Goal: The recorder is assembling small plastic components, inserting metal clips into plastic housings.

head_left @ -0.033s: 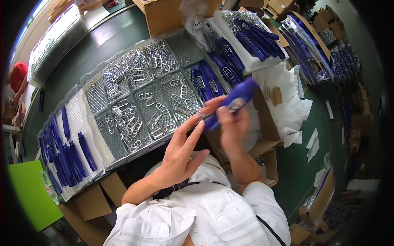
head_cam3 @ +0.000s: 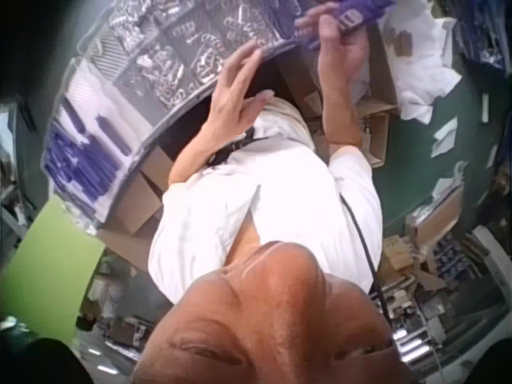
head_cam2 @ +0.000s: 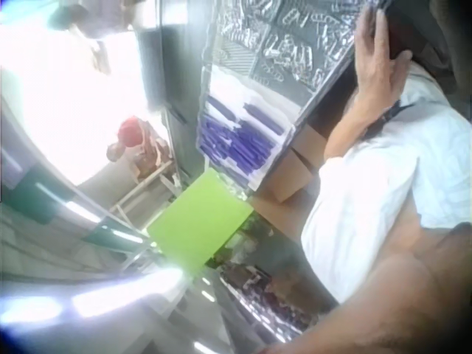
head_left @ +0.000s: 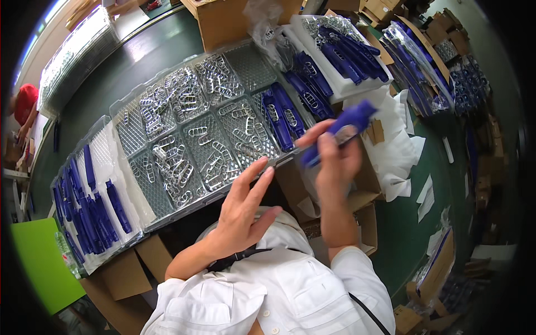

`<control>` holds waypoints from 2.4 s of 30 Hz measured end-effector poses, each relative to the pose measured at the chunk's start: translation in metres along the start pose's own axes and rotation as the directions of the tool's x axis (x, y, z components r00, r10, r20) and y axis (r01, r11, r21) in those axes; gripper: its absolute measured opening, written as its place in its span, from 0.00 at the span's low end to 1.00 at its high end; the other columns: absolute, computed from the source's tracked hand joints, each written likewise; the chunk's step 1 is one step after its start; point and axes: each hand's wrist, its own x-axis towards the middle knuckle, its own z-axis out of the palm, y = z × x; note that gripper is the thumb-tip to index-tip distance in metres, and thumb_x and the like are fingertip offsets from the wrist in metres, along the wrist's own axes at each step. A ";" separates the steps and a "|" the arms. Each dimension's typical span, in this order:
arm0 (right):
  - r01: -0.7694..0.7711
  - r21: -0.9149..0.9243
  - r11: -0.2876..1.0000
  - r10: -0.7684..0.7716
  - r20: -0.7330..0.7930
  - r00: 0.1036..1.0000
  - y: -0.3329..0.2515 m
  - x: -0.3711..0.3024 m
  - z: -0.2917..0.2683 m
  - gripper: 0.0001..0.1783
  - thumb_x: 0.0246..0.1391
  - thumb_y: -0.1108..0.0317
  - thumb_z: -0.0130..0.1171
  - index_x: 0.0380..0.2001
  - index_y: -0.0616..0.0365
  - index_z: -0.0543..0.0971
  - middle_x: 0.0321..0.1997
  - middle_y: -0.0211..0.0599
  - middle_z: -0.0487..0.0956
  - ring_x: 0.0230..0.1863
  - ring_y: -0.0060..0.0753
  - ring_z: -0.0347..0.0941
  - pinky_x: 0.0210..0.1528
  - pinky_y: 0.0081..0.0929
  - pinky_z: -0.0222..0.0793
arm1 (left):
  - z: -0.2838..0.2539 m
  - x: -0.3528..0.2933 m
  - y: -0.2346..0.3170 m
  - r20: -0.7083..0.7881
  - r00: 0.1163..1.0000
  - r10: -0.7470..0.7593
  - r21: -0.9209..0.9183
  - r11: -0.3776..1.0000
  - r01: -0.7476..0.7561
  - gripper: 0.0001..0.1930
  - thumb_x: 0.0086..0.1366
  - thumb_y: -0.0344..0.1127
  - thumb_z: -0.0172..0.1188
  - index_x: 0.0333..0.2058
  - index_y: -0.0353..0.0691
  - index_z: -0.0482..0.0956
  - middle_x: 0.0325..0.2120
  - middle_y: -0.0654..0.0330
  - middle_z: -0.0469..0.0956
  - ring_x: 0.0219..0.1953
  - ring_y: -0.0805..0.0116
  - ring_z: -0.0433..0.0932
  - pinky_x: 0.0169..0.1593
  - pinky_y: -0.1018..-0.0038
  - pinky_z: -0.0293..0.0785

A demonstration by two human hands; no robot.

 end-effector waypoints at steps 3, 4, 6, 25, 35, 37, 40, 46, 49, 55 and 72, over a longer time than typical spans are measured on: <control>0.164 -0.917 0.364 -0.548 -0.069 0.833 -0.011 0.098 -0.076 0.10 0.62 0.67 0.63 0.42 0.61 0.79 0.36 0.45 0.84 0.37 0.49 0.83 0.41 0.40 0.77 | -0.018 -0.023 -0.014 -0.090 0.991 -0.096 -0.010 0.995 0.096 0.33 0.59 0.21 0.67 0.65 0.33 0.70 0.66 0.41 0.65 0.67 0.44 0.69 0.65 0.57 0.70; 0.118 -0.988 0.099 -0.534 0.047 0.844 -0.010 0.130 -0.101 0.12 0.60 0.65 0.65 0.45 0.58 0.80 0.40 0.47 0.85 0.40 0.57 0.82 0.44 0.46 0.77 | -0.024 -0.035 -0.021 -0.134 0.981 -0.138 0.010 0.990 0.141 0.31 0.59 0.20 0.66 0.63 0.34 0.72 0.65 0.41 0.66 0.67 0.45 0.69 0.65 0.58 0.71; 0.168 -0.985 -0.042 -0.498 0.167 0.851 0.000 0.178 -0.133 0.15 0.59 0.63 0.67 0.47 0.57 0.81 0.43 0.46 0.85 0.44 0.55 0.82 0.47 0.47 0.77 | -0.041 -0.062 -0.032 -0.204 0.950 -0.238 0.053 0.966 0.253 0.27 0.61 0.19 0.61 0.61 0.35 0.75 0.66 0.45 0.67 0.68 0.50 0.68 0.68 0.60 0.66; 0.259 -0.930 -0.259 -0.164 0.307 0.937 0.082 0.236 -0.145 0.15 0.56 0.66 0.66 0.47 0.56 0.82 0.50 0.46 0.83 0.51 0.54 0.80 0.51 0.48 0.77 | -0.076 -0.162 -0.037 -0.721 0.530 -0.447 -0.140 0.843 0.520 0.13 0.73 0.21 0.53 0.54 0.35 0.76 0.63 0.53 0.70 0.47 0.72 0.78 0.55 0.75 0.75; 0.422 -0.900 -0.107 -0.112 0.432 0.895 0.070 0.186 -0.104 0.18 0.59 0.64 0.63 0.52 0.58 0.80 0.50 0.46 0.83 0.51 0.53 0.79 0.53 0.46 0.76 | -0.077 -0.171 -0.040 -0.725 0.572 -0.385 -0.088 0.875 0.477 0.12 0.74 0.23 0.55 0.54 0.37 0.77 0.61 0.53 0.71 0.44 0.72 0.79 0.52 0.76 0.76; 0.421 -0.903 -0.092 -0.071 0.427 0.901 0.088 0.172 -0.105 0.19 0.60 0.64 0.63 0.52 0.59 0.80 0.49 0.48 0.83 0.51 0.54 0.79 0.53 0.47 0.75 | -0.077 -0.171 -0.039 -0.720 0.579 -0.382 -0.092 0.880 0.466 0.12 0.74 0.24 0.56 0.54 0.37 0.77 0.61 0.53 0.71 0.44 0.72 0.79 0.52 0.76 0.76; 0.431 -0.895 -0.112 -0.032 0.437 0.899 0.111 0.161 -0.095 0.19 0.60 0.62 0.63 0.51 0.62 0.79 0.49 0.51 0.82 0.51 0.57 0.78 0.53 0.49 0.75 | -0.074 -0.172 -0.035 -0.707 0.583 -0.401 -0.109 0.876 0.470 0.12 0.74 0.24 0.56 0.53 0.37 0.77 0.61 0.53 0.71 0.44 0.72 0.79 0.52 0.76 0.76; 0.391 -0.915 -0.095 -0.082 0.399 0.913 0.126 0.155 -0.085 0.21 0.59 0.57 0.66 0.46 0.65 0.77 0.50 0.51 0.80 0.51 0.61 0.77 0.52 0.51 0.74 | -0.073 -0.177 -0.034 -0.699 0.579 -0.419 -0.134 0.873 0.469 0.11 0.73 0.23 0.55 0.53 0.36 0.77 0.61 0.52 0.71 0.44 0.72 0.79 0.51 0.77 0.76; 0.335 -0.940 -0.061 -0.035 0.337 0.941 0.122 0.151 -0.078 0.26 0.58 0.54 0.68 0.49 0.65 0.76 0.52 0.53 0.79 0.52 0.61 0.77 0.53 0.51 0.74 | -0.073 -0.179 -0.036 -0.708 0.584 -0.397 -0.118 0.882 0.456 0.11 0.73 0.22 0.55 0.52 0.36 0.77 0.61 0.52 0.71 0.44 0.72 0.79 0.51 0.77 0.76; 0.209 -0.978 -0.001 0.066 0.208 0.976 0.129 0.162 -0.068 0.36 0.52 0.48 0.71 0.54 0.65 0.75 0.54 0.56 0.80 0.56 0.62 0.76 0.57 0.51 0.72 | -0.070 -0.180 -0.036 -0.711 0.576 -0.404 -0.138 0.883 0.449 0.11 0.73 0.23 0.56 0.52 0.35 0.77 0.61 0.52 0.71 0.43 0.73 0.80 0.50 0.77 0.77; 0.164 -0.984 0.068 0.042 0.167 0.985 0.142 0.166 -0.072 0.37 0.50 0.49 0.72 0.55 0.65 0.75 0.53 0.56 0.81 0.56 0.61 0.77 0.57 0.51 0.73 | -0.065 -0.187 -0.029 -0.706 0.552 -0.444 -0.141 0.852 0.504 0.12 0.73 0.23 0.56 0.52 0.34 0.77 0.61 0.51 0.71 0.44 0.72 0.80 0.51 0.77 0.77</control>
